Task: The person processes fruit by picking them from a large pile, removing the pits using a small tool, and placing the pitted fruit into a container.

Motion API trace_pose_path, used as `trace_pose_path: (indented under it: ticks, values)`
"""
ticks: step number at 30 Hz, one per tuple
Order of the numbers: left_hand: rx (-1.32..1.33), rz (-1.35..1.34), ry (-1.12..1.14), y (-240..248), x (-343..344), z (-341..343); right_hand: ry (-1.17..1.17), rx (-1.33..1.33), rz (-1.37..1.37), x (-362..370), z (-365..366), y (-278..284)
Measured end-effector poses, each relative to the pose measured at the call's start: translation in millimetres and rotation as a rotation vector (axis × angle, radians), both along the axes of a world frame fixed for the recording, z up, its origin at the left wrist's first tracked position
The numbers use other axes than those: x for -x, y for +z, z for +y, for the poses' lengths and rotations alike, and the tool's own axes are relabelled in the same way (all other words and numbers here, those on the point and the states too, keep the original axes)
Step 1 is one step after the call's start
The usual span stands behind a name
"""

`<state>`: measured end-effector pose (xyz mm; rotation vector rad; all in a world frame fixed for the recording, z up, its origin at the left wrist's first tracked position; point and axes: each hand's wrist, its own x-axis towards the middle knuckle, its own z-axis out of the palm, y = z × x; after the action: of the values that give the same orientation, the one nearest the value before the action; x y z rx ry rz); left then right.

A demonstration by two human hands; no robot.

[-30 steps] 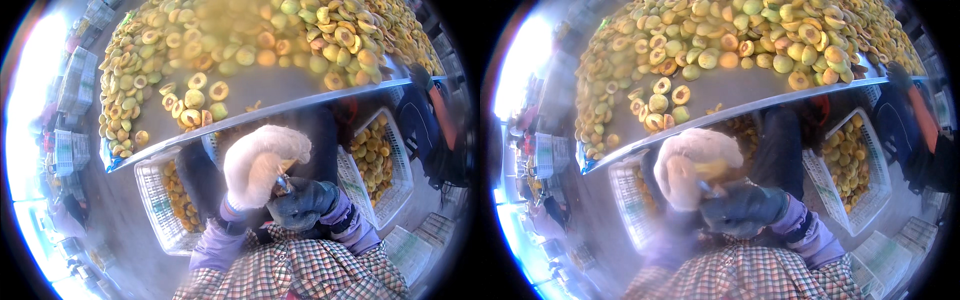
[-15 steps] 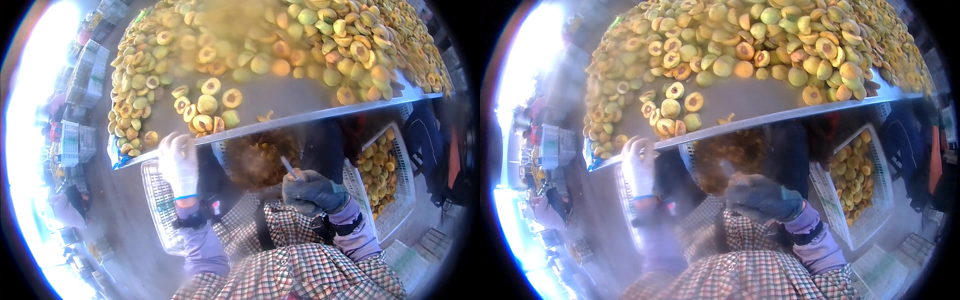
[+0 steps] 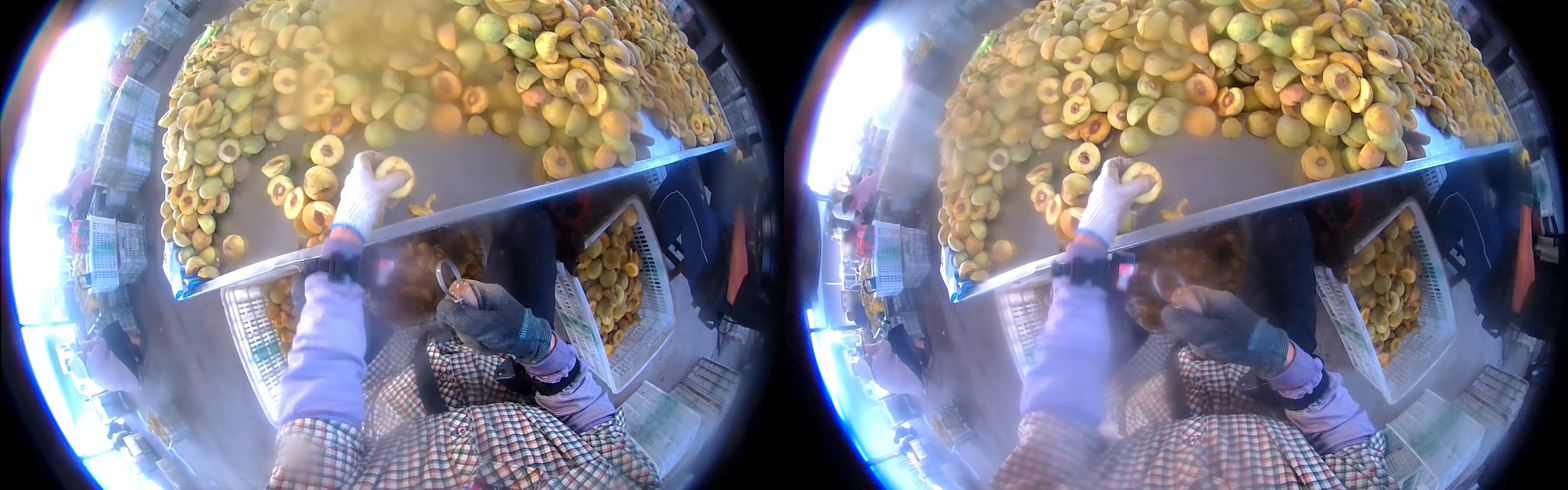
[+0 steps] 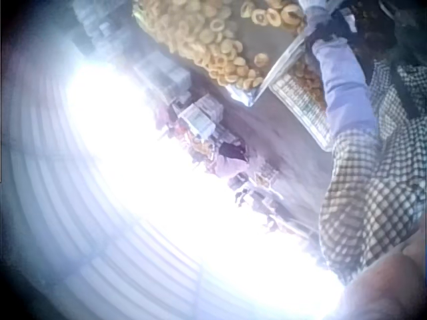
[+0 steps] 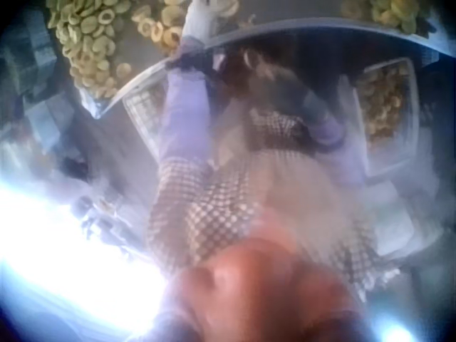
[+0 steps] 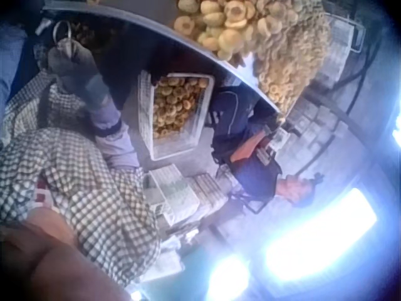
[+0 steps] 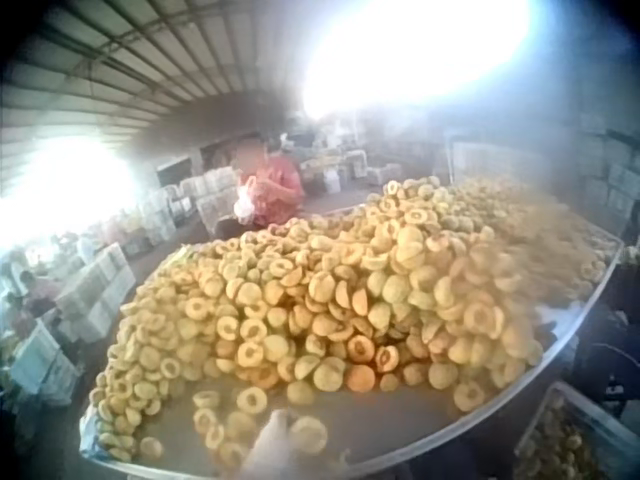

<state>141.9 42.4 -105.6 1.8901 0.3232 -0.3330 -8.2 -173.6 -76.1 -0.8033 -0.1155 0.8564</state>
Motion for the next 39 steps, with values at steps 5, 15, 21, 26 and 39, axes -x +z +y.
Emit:
trace_pose_path:
  ticks: [5, 15, 21, 26, 39]
  values:
    - [0.733, -0.055, 0.041, 47.5, 66.0, -18.0, -0.12, 0.442, -0.297, -7.2, 14.9, 24.2]
    - [1.224, -0.026, 0.284, 71.8, 117.6, -57.0, -0.167, 0.744, -0.675, -4.9, 15.6, 26.3]
    - [0.925, -0.426, 0.296, 88.7, 132.6, -82.8, -0.144, 0.635, -0.642, -4.3, 13.9, 32.4]
    - [0.518, -0.553, 0.039, 101.1, 127.9, -76.5, -0.095, 0.364, -0.487, 1.5, 9.2, 27.4]
    - [0.027, -0.935, -0.42, 122.5, 100.5, -69.0, 0.22, -0.391, 0.207, 11.3, -19.0, 8.8]
